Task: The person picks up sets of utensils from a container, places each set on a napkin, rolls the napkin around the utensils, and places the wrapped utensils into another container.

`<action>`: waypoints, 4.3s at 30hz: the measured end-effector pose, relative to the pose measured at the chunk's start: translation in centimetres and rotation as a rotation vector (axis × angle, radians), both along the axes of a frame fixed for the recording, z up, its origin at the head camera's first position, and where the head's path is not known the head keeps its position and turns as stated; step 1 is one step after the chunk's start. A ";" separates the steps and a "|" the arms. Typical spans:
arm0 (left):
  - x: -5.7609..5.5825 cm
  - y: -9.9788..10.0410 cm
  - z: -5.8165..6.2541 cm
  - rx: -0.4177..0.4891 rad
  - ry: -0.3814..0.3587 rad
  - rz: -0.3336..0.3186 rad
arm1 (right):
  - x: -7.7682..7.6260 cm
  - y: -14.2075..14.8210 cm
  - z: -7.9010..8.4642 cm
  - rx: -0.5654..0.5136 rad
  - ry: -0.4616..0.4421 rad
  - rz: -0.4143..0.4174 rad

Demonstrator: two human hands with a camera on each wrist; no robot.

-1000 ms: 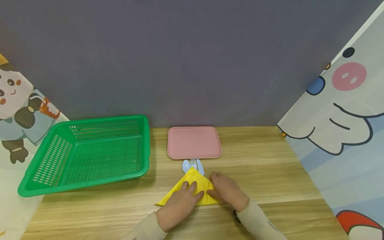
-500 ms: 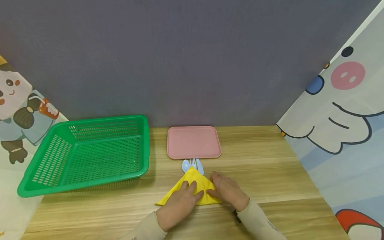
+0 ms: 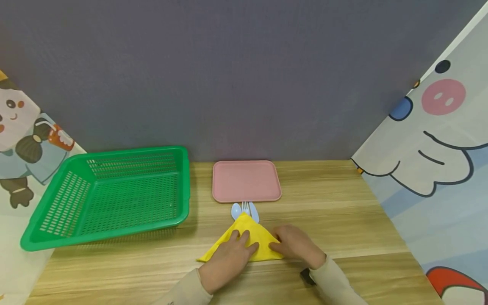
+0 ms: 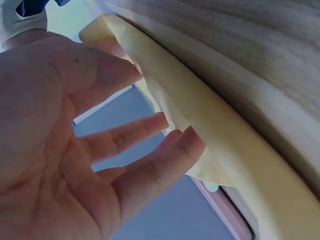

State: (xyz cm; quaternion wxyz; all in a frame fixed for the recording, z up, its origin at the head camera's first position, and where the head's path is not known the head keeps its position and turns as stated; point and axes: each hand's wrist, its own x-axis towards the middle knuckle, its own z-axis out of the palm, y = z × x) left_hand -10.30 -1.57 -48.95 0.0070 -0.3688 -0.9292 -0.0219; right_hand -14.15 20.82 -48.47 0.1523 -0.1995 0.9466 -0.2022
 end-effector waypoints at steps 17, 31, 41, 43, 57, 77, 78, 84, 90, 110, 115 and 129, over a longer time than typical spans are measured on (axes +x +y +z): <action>-0.2 0.1 0.1 -0.023 -0.019 0.003 | 0.3 1.0 0.6 -0.387 -0.106 0.073; -0.3 0.0 0.0 -0.026 0.043 -0.021 | 0.5 -1.0 0.6 -0.380 -0.023 0.061; -0.3 -0.2 0.0 -0.010 0.073 -0.037 | 0.0 -1.8 0.8 -0.337 -0.057 0.075; -0.3 -0.2 -0.1 -0.021 0.088 -0.045 | -0.2 -1.9 1.0 -0.328 -0.067 0.090; -0.4 -0.5 -0.3 -0.008 0.037 -0.040 | -0.9 -0.3 1.2 -0.509 -0.364 -0.090; -0.3 -0.6 -0.2 0.010 0.028 -0.024 | 0.5 -0.3 -0.4 -0.458 -0.122 0.118; -0.3 -0.6 -0.2 0.011 0.029 -0.026 | 0.6 -0.5 -0.5 -0.453 -0.102 0.105; -0.1 -0.6 -0.4 0.008 0.064 -0.038 | 1.3 -1.5 -1.0 -0.450 -0.041 0.034; 0.2 -0.6 -0.5 -0.028 0.096 -0.027 | 1.7 -2.2 -1.2 -0.445 0.008 -0.012; -0.3 -1.3 -0.3 0.004 0.034 -0.078 | 2.0 -3.3 -1.8 -0.416 0.086 0.027; -0.7 -2.1 -0.3 0.134 -0.058 -0.097 | 2.1 -3.6 -1.8 -0.375 0.138 0.038; -0.9 -2.6 -0.5 0.500 -0.256 0.064 | 2.5 -4.6 -1.8 -0.265 0.240 0.038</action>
